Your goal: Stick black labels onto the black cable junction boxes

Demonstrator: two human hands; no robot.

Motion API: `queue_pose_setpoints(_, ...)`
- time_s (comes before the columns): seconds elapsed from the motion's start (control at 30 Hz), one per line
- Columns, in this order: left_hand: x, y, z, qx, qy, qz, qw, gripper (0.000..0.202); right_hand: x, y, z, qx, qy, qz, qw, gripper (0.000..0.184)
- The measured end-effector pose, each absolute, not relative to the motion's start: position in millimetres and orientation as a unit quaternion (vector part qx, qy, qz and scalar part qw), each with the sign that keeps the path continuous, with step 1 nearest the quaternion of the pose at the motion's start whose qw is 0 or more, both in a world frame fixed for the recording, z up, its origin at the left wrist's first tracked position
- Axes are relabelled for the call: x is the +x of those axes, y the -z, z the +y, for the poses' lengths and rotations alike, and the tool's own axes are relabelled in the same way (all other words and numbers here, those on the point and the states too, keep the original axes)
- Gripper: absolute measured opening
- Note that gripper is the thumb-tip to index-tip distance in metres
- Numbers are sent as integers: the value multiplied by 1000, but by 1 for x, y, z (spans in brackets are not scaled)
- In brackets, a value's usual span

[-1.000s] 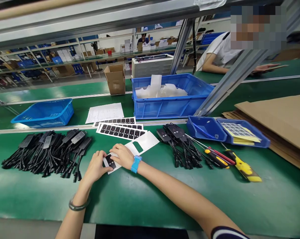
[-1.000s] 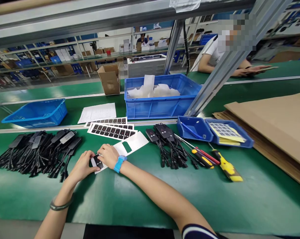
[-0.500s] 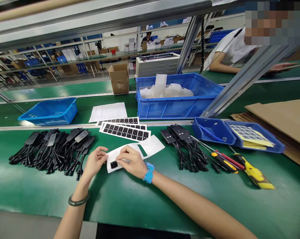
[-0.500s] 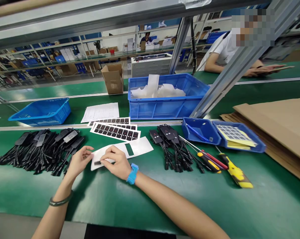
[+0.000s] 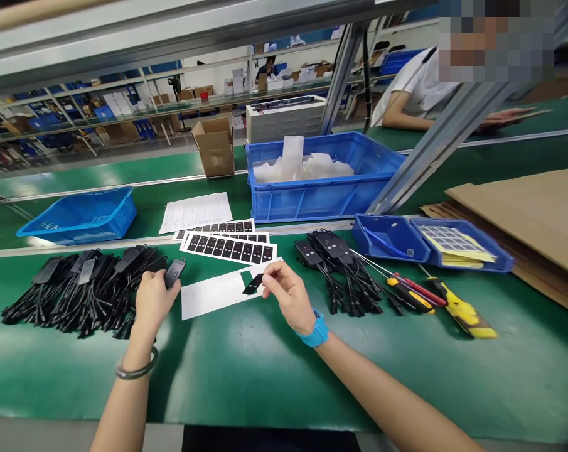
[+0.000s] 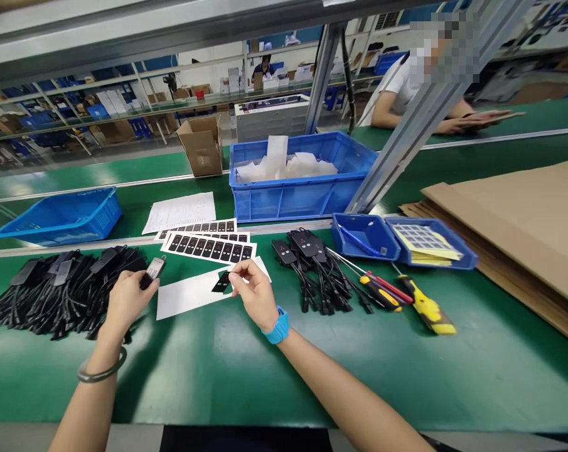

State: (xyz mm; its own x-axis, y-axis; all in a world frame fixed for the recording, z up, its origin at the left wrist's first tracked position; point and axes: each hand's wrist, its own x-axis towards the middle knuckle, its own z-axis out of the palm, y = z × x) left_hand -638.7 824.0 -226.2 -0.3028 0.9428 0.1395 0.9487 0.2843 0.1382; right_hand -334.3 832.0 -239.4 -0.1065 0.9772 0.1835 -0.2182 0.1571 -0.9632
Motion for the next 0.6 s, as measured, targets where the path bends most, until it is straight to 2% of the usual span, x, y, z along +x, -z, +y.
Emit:
queue_pose_setpoints(0.1, -615, 227, 824, -620, 203, -749, -119, 40, -332, 241, 834, -375, -549, -493, 561, 21)
queue_pose_setpoints(0.2, -578, 234, 825, -584, 335, -653, -347, 40, -330, 243, 836, -380, -560, -475, 562, 23)
queue_pose_setpoints(0.3, -541, 244, 822, -492, 396, -563, -533, 42, -328, 242, 836, -384, -566, -469, 559, 26)
queue_pose_setpoints(0.4, -517, 250, 814, -415, 412, -513, -628, 51, -329, 241, 836, -391, -568, -475, 546, 27)
queue_pose_setpoints(0.6, -508, 248, 797, -368, 374, -451, -722, 71, -336, 250, 834, -425, -526, -524, 518, 18)
